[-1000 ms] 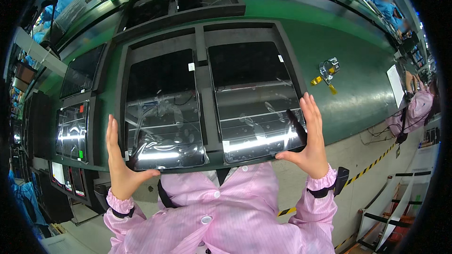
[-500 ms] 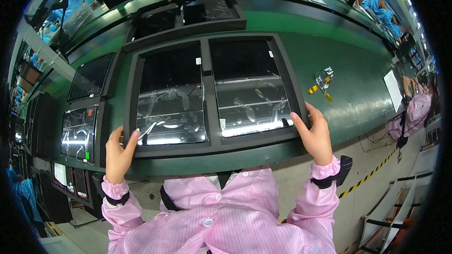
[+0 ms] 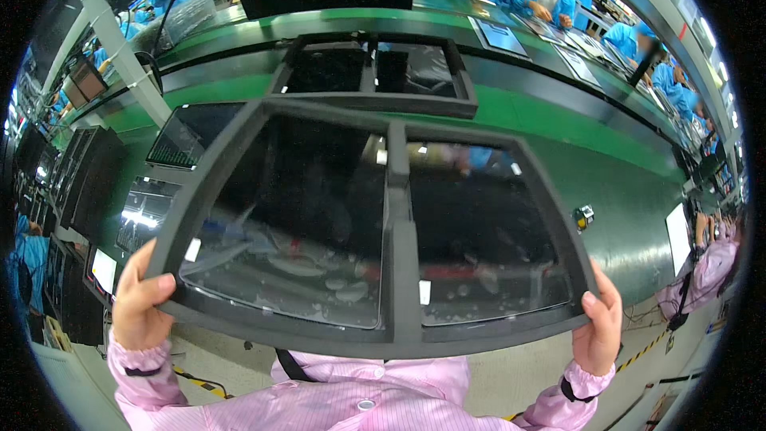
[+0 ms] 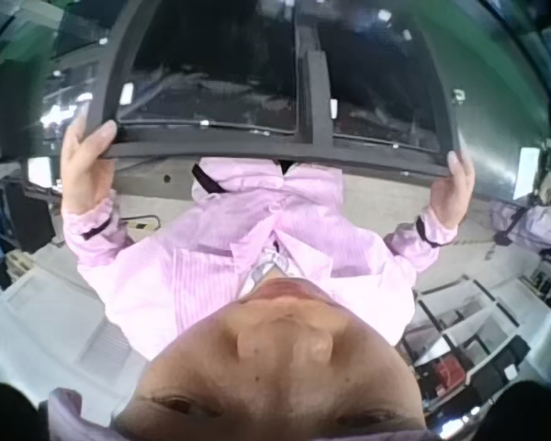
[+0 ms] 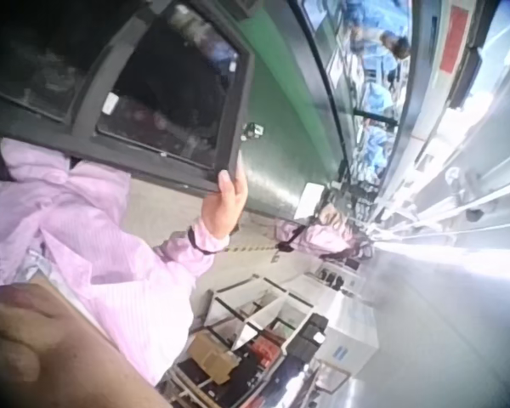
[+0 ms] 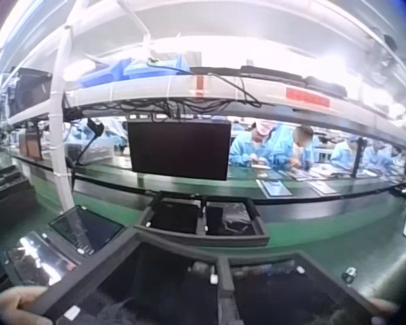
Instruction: Testing the functionality of multiple tablet devices on an electronics assembly line.
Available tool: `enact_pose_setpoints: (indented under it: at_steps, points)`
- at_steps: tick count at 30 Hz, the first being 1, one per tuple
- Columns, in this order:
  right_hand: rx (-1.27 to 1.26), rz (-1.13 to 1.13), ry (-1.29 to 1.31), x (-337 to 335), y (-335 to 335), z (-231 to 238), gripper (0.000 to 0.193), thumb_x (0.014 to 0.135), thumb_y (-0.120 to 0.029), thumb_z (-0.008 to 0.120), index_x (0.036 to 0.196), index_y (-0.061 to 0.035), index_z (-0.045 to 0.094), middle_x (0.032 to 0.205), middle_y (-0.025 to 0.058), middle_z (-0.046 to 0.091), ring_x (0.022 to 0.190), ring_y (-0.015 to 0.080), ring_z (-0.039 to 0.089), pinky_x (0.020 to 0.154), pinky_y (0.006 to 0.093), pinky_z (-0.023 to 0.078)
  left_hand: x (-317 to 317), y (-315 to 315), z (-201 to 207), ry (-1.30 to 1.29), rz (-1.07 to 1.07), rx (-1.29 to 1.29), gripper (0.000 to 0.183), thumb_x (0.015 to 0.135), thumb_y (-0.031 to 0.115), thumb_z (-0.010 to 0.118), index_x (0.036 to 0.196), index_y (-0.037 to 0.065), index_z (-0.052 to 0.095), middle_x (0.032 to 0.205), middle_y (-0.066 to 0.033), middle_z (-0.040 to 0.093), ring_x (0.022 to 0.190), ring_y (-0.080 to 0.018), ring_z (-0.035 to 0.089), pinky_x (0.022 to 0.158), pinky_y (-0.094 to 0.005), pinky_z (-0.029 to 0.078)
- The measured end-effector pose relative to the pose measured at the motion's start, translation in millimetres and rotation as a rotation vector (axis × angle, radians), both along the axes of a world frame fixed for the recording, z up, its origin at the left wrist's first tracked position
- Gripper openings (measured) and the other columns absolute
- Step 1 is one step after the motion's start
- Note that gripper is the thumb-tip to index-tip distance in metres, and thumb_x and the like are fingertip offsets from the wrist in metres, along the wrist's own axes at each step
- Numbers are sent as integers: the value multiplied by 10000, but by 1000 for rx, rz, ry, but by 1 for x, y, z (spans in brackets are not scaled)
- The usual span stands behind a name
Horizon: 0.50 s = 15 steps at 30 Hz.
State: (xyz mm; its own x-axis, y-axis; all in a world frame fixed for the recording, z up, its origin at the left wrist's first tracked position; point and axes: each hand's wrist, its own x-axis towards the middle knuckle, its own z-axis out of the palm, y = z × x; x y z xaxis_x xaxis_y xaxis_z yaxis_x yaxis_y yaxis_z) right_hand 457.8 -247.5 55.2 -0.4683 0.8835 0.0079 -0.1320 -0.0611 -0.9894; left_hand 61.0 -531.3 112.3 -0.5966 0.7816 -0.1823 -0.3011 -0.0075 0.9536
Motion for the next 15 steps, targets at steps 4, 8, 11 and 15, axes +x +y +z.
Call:
enact_pose_setpoints:
  at_steps: [4,8,11,15]
  points:
    - [255,72,34,-35,47,35,574,955,-239,523,1413,90,415,1392,191,520,1243,262,523,1095,379,362,-58,63,26,213,-114,59,505,843,156,680,1263,-74,519,1084,-126,657,945,-195,642,887,-337,500]
    - [88,18,94,-124,157,22,399,931,-251,635,1281,-61,609,1118,31,637,972,121,566,854,318,446,-166,147,2,53,-72,161,169,879,145,673,990,22,637,944,-62,671,889,-180,628,871,-351,492]
    - [149,58,103,-203,213,4,453,914,-197,655,1330,-41,568,1005,-1,634,921,107,562,797,304,462,-228,204,-21,197,-46,88,154,858,110,676,994,40,670,956,-57,694,891,-169,635,865,-361,501]
    - [233,-29,6,-251,285,-55,564,918,-185,650,1421,-2,475,1154,63,644,1047,159,575,928,291,429,-253,281,-66,685,-36,-327,424,958,207,597,1298,-46,572,1335,-180,590,1216,-315,562,1045,-361,422]
